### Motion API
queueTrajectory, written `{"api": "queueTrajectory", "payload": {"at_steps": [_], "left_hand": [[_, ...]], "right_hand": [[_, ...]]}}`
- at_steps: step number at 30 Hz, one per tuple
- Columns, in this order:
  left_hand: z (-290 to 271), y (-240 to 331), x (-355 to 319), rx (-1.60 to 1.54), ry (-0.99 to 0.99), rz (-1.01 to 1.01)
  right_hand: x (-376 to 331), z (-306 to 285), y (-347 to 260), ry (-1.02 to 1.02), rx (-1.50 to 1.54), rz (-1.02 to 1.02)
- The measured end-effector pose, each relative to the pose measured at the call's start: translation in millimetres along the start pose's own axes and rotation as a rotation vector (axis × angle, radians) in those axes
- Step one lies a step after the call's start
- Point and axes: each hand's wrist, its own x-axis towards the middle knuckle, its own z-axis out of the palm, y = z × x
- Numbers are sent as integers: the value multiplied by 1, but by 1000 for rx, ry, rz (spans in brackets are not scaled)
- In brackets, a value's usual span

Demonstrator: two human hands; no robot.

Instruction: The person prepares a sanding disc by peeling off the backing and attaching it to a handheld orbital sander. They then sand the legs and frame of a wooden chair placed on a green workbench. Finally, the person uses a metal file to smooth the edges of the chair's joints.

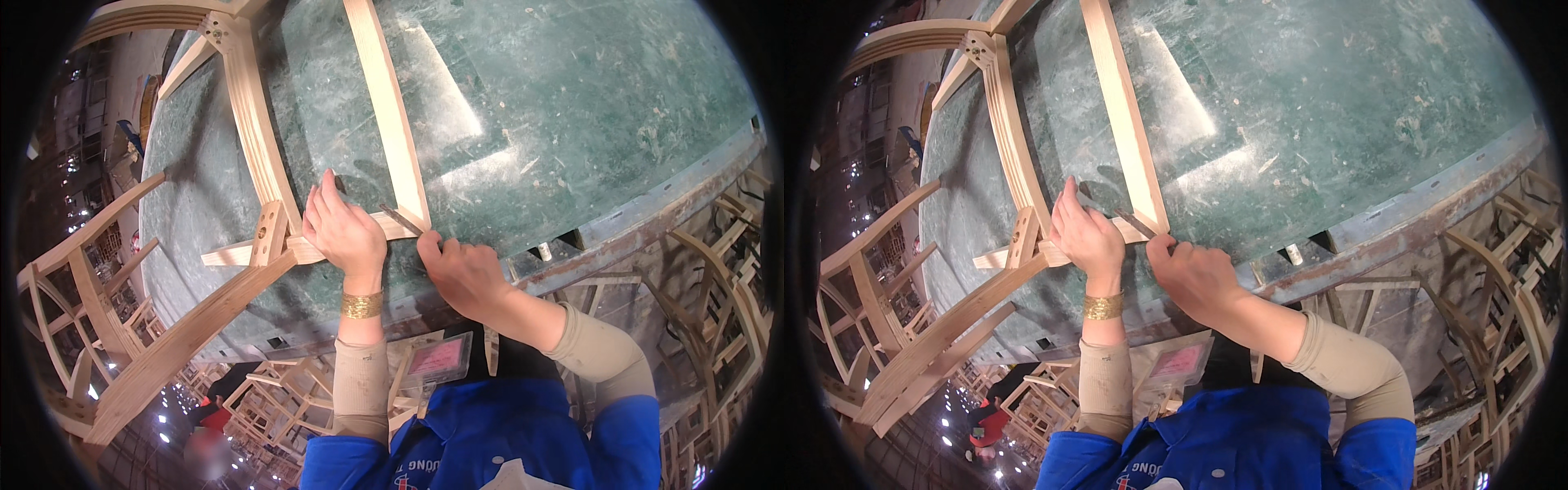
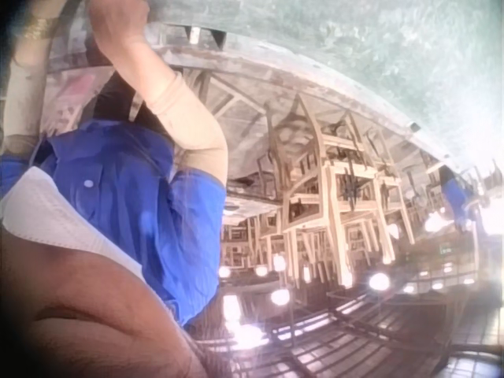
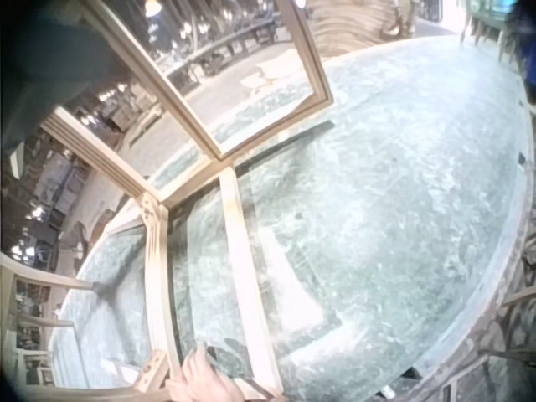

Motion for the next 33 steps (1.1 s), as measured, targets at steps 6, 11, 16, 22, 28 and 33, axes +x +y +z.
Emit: {"api": "queueTrajectory", "payload": {"at_steps": [6, 11, 16, 22, 28, 33], "left_hand": [[0, 0, 0, -6, -4, 3], [-2, 2, 1, -34, -13, 1], [-1, 2, 0, -12, -14, 1], [0, 1, -1, -3, -16, -2], [-1, 3, 0, 16, -20, -10], [-2, 1, 0, 14, -16, -9]], "right_hand": [[-1, -3, 0, -22, -4, -3], [-2, -2, 0, -12, -7, -9], [-5, 1, 4, 21, -19, -10], [-5, -3, 3, 2, -64, -26], [-4, -4, 4, 5, -81, -34], [-4, -5, 4, -57, -110, -43]]}}
